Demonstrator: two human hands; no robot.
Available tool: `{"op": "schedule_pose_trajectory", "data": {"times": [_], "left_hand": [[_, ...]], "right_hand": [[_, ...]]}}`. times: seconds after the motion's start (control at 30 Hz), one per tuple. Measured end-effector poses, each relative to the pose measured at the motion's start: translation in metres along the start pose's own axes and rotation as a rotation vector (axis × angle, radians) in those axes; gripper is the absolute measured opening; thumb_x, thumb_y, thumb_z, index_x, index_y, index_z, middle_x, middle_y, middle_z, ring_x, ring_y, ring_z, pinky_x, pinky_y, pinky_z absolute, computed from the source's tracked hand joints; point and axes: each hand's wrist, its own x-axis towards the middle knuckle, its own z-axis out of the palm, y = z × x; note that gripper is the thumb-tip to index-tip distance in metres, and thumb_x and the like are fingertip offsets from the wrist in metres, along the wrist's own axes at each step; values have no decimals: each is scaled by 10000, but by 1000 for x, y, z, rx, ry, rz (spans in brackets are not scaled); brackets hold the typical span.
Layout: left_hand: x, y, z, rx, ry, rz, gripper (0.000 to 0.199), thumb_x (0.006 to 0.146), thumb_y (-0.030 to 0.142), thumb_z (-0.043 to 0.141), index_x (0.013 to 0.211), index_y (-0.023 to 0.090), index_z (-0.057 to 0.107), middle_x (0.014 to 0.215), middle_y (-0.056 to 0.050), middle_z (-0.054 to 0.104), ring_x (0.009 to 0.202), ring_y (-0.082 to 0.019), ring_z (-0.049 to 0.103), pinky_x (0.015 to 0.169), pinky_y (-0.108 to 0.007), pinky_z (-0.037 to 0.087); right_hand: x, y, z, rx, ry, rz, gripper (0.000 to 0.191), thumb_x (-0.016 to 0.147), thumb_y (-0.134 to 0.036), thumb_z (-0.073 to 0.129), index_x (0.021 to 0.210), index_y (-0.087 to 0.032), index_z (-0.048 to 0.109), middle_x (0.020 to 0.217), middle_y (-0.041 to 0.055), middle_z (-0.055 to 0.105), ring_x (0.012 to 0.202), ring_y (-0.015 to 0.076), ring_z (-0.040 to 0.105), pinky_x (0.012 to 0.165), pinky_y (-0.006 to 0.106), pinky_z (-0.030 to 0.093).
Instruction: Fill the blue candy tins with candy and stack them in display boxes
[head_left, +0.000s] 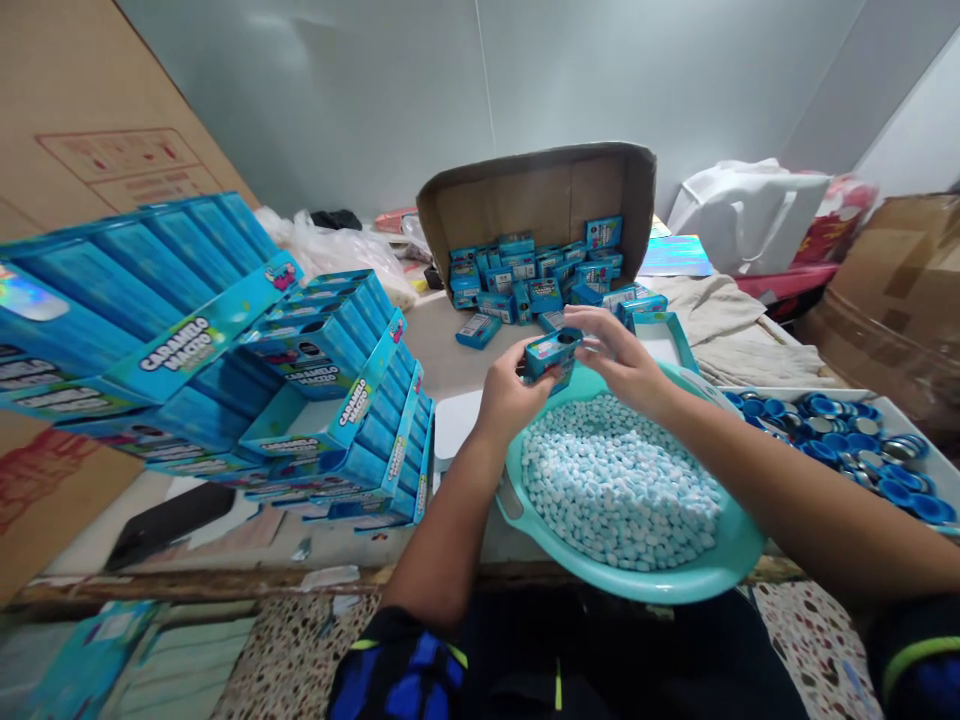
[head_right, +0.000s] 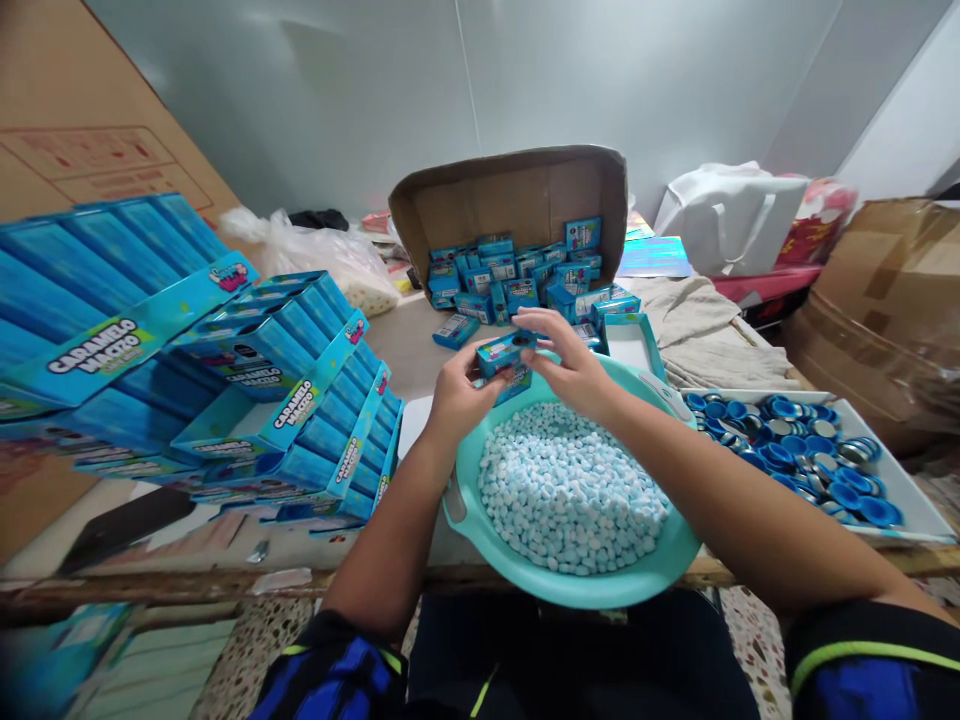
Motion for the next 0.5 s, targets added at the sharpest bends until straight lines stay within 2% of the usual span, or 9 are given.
{"op": "schedule_pose_trajectory", "data": {"times": [0.07,0.13,0.17,0.23,0.3,0.33,0.43,0.5], "left_hand": [[2,-2,0,-38,87,-12,453,772,306,786,1198,189,683,1147,-84,742,1020,-234,710,900,-351,579],[4,-4,0,-95,184,-18,452,774,327,789,1190,192,676,1131,-82,743,1005,-227,713,897,-351,583],[5,-5,0,-125,234,-15,439,779,339,785,1176,192,673,1113,-79,744,993,-221,714,899,-349,584],[7,-7,0,-171,332,-8,393,804,372,763,1138,190,665,1078,-67,743,972,-204,714,898,-337,586],[8,-8,-1,-179,419,-3,328,841,400,723,1085,191,656,1050,-53,736,965,-189,710,887,-317,587],[9,-9,-1,-171,450,0,301,851,403,711,1057,191,651,1035,-46,731,958,-183,707,875,-308,587],[9,-11,-1,-144,483,13,250,843,367,721,1000,188,646,989,-28,713,916,-169,695,842,-292,583],[8,-11,-1,-120,473,16,245,835,347,733,1000,186,650,962,-21,704,890,-163,687,826,-288,579]], "right_hand": [[4,13,-3,12,115,135,306,908,-348,570,1205,-295,621,1353,61,621,1256,265,591,1035,480,515],[6,28,-6,-27,65,328,272,876,-329,564,1123,-249,646,1149,76,704,1058,264,673,940,479,554],[5,35,-6,-81,-32,424,263,862,-329,576,1093,-237,661,1073,81,721,981,265,687,900,480,563],[-3,45,-4,-253,-314,543,279,837,-364,636,1079,-239,694,1029,94,728,919,288,690,864,508,560],[-14,47,3,-406,-559,552,336,761,-433,755,1052,-268,734,1061,99,720,942,334,680,881,560,542],[-19,45,6,-438,-642,539,372,698,-464,820,1017,-286,752,1081,90,716,978,356,671,906,581,528],[-27,37,15,-436,-758,503,442,530,-527,931,887,-319,773,1106,54,705,1112,401,621,973,590,496],[-25,32,18,-457,-844,471,453,547,-589,911,888,-326,772,1155,51,688,1186,412,581,992,577,484]]}}
